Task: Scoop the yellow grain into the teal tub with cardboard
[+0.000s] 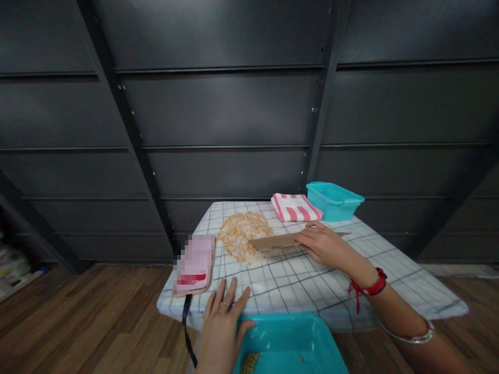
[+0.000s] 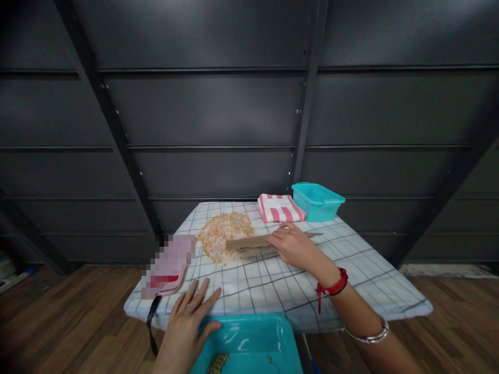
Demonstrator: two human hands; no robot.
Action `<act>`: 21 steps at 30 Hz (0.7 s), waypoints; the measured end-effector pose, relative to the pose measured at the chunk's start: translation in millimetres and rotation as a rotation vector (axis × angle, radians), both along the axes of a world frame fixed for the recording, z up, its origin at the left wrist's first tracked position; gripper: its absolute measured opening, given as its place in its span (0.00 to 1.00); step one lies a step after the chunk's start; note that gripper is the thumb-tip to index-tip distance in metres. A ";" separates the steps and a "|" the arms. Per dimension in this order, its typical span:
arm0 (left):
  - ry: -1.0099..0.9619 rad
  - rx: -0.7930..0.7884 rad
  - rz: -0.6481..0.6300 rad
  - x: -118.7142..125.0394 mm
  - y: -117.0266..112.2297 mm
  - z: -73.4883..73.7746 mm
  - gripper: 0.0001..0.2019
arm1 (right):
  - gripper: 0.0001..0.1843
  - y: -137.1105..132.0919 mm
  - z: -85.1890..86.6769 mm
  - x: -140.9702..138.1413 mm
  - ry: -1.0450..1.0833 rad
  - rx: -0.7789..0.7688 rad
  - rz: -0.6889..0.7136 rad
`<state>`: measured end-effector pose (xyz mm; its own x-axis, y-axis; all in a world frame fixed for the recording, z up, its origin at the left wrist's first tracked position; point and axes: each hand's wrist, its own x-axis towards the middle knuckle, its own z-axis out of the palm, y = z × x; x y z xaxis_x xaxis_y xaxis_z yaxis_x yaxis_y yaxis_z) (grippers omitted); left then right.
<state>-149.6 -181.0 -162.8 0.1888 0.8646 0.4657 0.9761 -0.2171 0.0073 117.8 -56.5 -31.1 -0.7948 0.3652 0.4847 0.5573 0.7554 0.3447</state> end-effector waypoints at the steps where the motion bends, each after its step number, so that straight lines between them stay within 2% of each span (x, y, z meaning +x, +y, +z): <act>1: -0.002 -0.006 0.002 0.1 -0.1 -0.1 0.29 | 0.13 -0.4 -2.6 0.7 0.019 0.008 0.006; 7: -0.015 -0.025 0.011 -0.5 -0.4 -0.5 0.28 | 0.20 -3.7 -23.1 -2.8 0.137 0.066 0.075; 11: 0.012 -0.031 0.002 -2.1 -1.0 3.8 0.28 | 0.21 -5.0 -33.0 -1.5 0.173 0.093 0.129; 16: 0.015 -0.029 -0.011 -3.1 -2.0 7.4 0.28 | 0.20 0.3 -30.0 13.0 0.202 0.128 0.174; 21: -0.008 -0.029 0.001 -1.7 -0.8 3.1 0.28 | 0.19 1.3 -25.7 26.8 0.212 0.161 0.233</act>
<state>-151.3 -181.8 -159.7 0.1839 0.8780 0.4420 0.9763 -0.2154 0.0216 144.6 -55.1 -56.8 -0.7233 0.0908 0.6845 0.4480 0.8161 0.3651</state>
